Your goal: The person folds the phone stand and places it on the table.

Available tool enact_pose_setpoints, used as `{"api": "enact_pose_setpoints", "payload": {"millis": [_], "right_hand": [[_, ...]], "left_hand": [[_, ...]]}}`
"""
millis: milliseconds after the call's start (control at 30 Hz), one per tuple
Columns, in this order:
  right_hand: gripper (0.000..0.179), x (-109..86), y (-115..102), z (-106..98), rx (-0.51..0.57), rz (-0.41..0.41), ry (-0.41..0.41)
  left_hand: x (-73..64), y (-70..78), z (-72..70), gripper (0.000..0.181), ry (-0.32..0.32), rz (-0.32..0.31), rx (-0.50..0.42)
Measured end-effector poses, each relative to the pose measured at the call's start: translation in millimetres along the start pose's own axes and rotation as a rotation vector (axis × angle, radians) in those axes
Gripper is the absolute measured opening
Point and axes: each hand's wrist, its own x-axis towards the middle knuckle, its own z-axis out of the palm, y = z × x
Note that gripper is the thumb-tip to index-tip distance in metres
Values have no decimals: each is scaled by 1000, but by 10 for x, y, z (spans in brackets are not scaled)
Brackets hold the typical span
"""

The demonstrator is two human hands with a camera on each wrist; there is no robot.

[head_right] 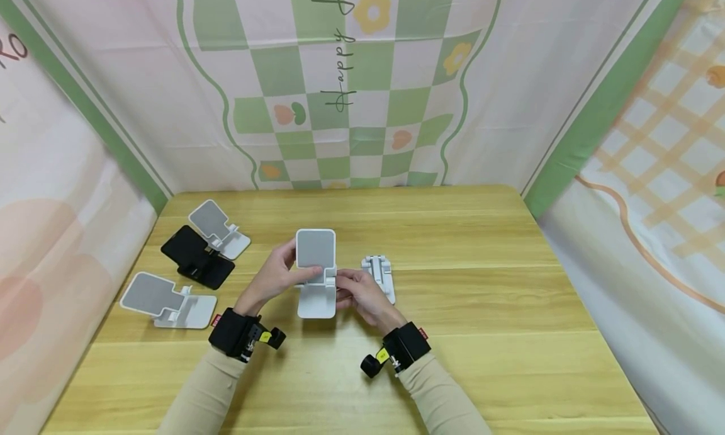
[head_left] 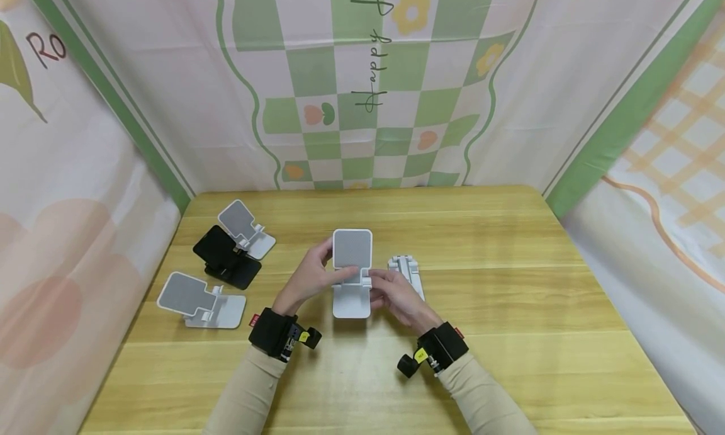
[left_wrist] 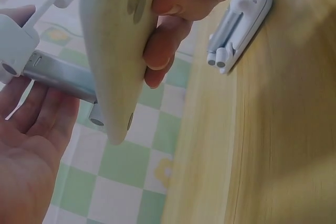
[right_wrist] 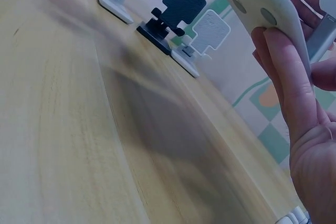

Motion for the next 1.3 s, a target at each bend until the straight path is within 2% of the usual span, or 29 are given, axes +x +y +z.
{"api": "enact_pose_setpoints", "payload": {"millis": [500, 1000, 1300], "right_hand": [[48, 8, 35, -34, -20, -2, 7], [48, -6, 35, -28, -26, -4, 2], [47, -7, 34, -7, -5, 1, -10]], "left_hand": [[2, -23, 14, 57, 19, -41, -1], [8, -16, 41, 55, 29, -5, 22], [8, -18, 47, 53, 49, -10, 39]]}}
